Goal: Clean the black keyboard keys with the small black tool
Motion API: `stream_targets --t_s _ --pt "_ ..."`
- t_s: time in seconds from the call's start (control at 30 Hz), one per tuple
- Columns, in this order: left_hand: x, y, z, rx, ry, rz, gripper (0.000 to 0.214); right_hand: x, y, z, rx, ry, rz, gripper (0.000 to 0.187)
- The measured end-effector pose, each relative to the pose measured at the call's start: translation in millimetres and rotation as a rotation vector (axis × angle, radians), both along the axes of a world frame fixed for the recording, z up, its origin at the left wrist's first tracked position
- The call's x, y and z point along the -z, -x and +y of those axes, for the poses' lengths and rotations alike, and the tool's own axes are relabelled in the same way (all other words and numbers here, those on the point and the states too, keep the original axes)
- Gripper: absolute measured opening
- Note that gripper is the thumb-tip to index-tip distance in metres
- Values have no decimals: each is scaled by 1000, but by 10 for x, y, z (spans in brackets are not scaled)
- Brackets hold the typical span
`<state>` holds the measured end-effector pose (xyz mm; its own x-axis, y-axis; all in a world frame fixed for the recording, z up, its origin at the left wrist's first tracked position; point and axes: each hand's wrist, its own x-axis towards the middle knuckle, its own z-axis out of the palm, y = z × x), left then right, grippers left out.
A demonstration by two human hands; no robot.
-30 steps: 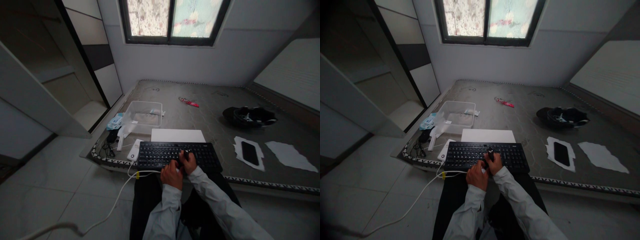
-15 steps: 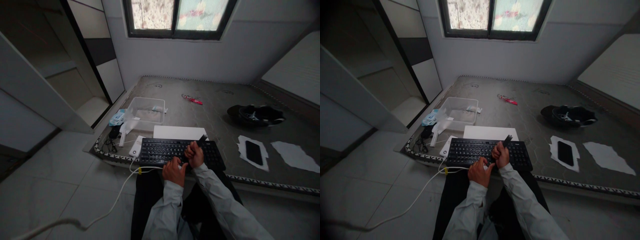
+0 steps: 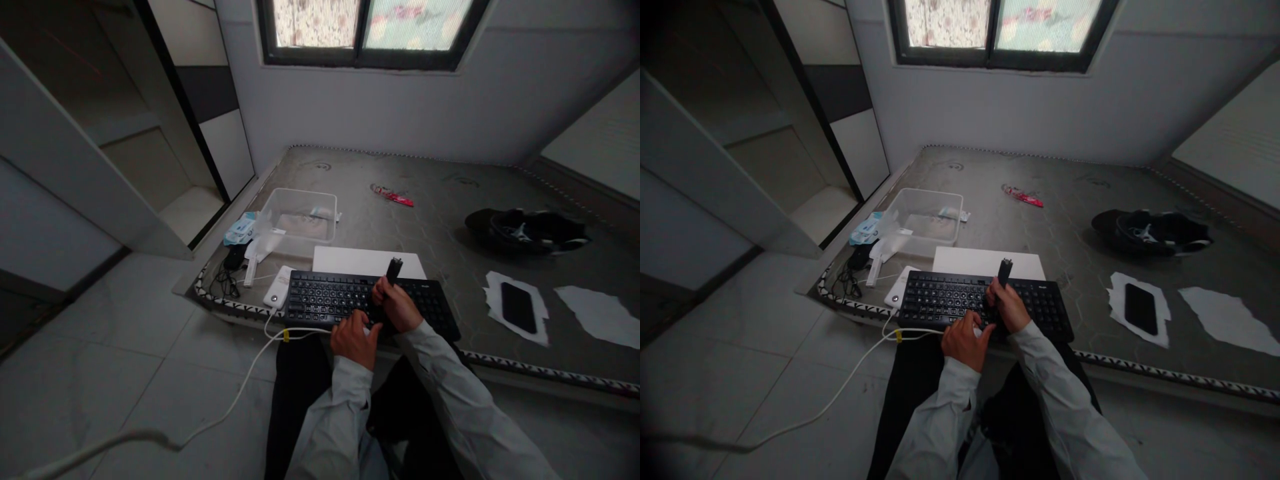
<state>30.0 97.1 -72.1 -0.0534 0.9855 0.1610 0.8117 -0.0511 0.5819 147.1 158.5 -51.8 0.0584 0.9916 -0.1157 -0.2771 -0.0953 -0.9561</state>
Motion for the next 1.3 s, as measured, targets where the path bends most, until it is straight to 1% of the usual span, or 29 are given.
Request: stream_targets --t_s 0.1,0.3,0.53,0.77,0.93,1.03,1.17,1.3 --pt "-15 2 -2 1 13 2 26 15 19 19 -7 21 -4 40" --pt "-20 9 1 9 32 2 25 47 63 36 13 3 -43 38" --pt "-22 9 4 12 37 -8 24 90 58 28 -38 26 -84 38" --pt "-24 14 2 14 19 -21 24 112 -18 13 9 -2 -175 37" --pt "-38 10 3 2 26 -9 24 128 -57 5 26 37 -238 37" --pt "-43 14 2 3 30 -8 24 139 -63 5 11 24 -249 38" --pt "-36 18 2 13 22 -17 23 125 -32 7 -9 15 -201 38" --pt "-27 16 0 18 34 -10 23 88 41 15 -74 43 -193 38"
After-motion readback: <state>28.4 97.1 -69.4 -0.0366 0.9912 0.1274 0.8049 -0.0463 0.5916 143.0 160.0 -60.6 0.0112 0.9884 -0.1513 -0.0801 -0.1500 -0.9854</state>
